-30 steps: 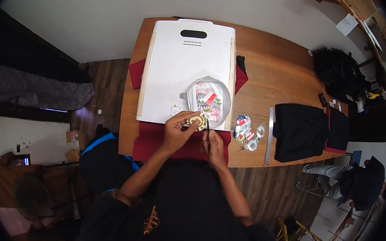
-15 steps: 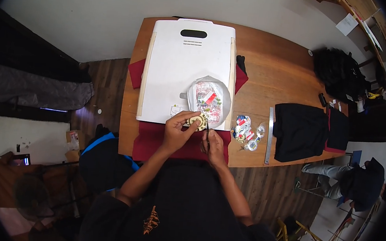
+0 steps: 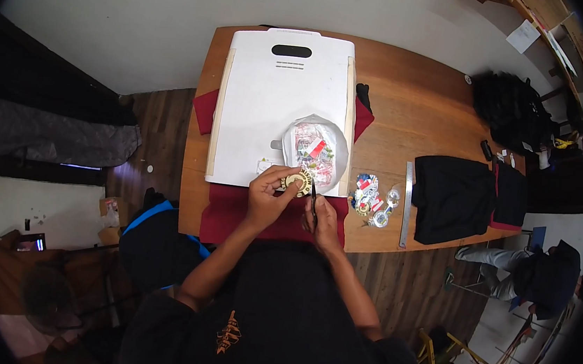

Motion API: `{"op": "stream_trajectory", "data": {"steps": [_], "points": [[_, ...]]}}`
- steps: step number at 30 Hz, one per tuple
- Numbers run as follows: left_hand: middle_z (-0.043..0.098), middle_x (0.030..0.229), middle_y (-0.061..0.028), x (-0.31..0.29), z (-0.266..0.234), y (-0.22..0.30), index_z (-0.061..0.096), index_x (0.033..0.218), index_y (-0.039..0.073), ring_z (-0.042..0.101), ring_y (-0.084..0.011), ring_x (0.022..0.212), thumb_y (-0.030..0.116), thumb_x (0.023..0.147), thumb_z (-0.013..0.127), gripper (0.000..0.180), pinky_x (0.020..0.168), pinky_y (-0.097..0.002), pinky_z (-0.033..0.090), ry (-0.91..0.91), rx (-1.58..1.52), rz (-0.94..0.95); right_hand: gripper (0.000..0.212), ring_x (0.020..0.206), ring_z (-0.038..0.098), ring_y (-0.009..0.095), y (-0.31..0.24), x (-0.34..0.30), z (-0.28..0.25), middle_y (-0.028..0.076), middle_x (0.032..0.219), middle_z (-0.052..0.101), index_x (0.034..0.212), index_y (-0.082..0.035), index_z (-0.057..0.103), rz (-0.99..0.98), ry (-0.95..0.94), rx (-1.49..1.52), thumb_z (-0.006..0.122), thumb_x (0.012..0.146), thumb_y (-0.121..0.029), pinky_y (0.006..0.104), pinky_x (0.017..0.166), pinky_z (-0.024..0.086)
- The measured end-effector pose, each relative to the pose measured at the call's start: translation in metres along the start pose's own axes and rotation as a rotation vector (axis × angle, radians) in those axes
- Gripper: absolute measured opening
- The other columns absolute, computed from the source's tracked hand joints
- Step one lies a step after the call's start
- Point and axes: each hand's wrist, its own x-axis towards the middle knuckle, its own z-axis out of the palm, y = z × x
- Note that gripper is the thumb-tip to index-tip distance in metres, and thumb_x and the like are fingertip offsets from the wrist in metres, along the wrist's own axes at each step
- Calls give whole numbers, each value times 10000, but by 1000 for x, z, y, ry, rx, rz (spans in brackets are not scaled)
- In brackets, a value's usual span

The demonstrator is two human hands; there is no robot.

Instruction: Cutting out printed stickers from a sheet using scissors at a workstation.

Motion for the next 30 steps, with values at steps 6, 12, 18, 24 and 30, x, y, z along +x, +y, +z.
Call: {"op": "stream_trajectory", "data": {"steps": [6,12,18,24,30], "points": [[649,1113,-102,0,-2,-2,677,1157,-74,654,-119,968,-80,888,683,269,826,-212,539,-10,-9,11,387,447,284,67,4,0,-2,-45,536,322,920,-78,492,19,10,12,352,1095,-394,246,465,277],[648,1116,-106,0,-1,-2,676,1160,-73,652,-126,987,-76,887,687,272,843,-221,537,-22,5,-3,382,448,285,68,3,0,-1,-43,536,324,915,-79,493,17,12,8,350,1097,-383,248,466,276],[644,1119,-107,-2,-2,-3,677,1149,-75,657,-133,995,-62,893,690,256,849,-224,544,-15,-3,-21,372,449,286,67,6,1,-4,-44,534,325,916,-78,494,16,20,7,353,1097,-371,248,466,275],[644,1104,-99,-2,-1,1,679,1137,-80,671,-124,940,-47,903,688,236,811,-210,553,17,-12,-63,373,449,280,64,4,0,-3,-47,534,322,920,-77,494,13,20,7,355,1096,-374,247,465,268],[660,1082,-101,-1,-2,1,672,1149,-86,671,-134,962,-42,906,688,248,828,-223,555,11,44,-38,377,447,275,63,1,-1,-1,-48,533,316,921,-77,493,20,15,10,359,1095,-383,246,464,262]]}}
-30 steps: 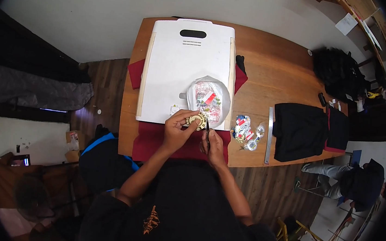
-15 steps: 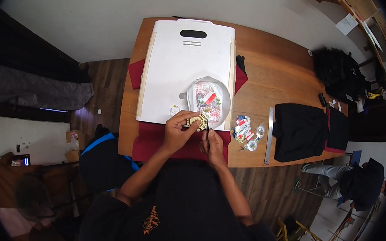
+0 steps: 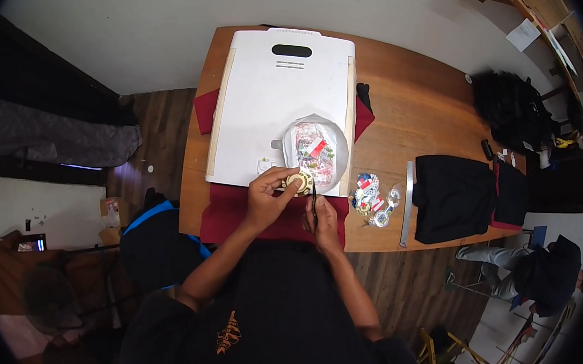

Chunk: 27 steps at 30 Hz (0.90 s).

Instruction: Cutting out printed stickers from a sheet using scissors at a workstation.

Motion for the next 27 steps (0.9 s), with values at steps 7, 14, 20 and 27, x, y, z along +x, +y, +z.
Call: {"op": "stream_trajectory", "data": {"steps": [7,14,20,27], "points": [[663,1108,-113,-1,0,-4,669,1158,-85,668,-148,996,-56,907,678,253,852,-239,556,-15,-61,52,386,443,279,67,0,-1,-1,-46,530,314,919,-77,489,3,-5,0,349,1096,-390,246,463,268],[660,1113,-116,-2,0,-3,665,1161,-88,672,-154,992,-61,904,679,259,847,-240,564,-5,-79,19,404,439,283,70,5,0,-3,-42,527,319,914,-78,485,4,14,14,327,1099,-401,245,461,279],[656,1121,-119,-1,1,-2,665,1159,-89,673,-157,989,-62,903,679,258,843,-238,567,-14,-72,10,406,438,287,68,4,0,-2,-42,525,321,911,-77,486,-13,10,-1,330,1098,-402,242,460,280],[655,1134,-121,0,2,-2,670,1154,-83,670,-154,1001,-64,898,685,257,853,-238,564,-12,-62,16,396,438,281,65,6,1,-3,-47,525,314,909,-80,488,-6,11,7,335,1097,-392,241,457,274]]}}
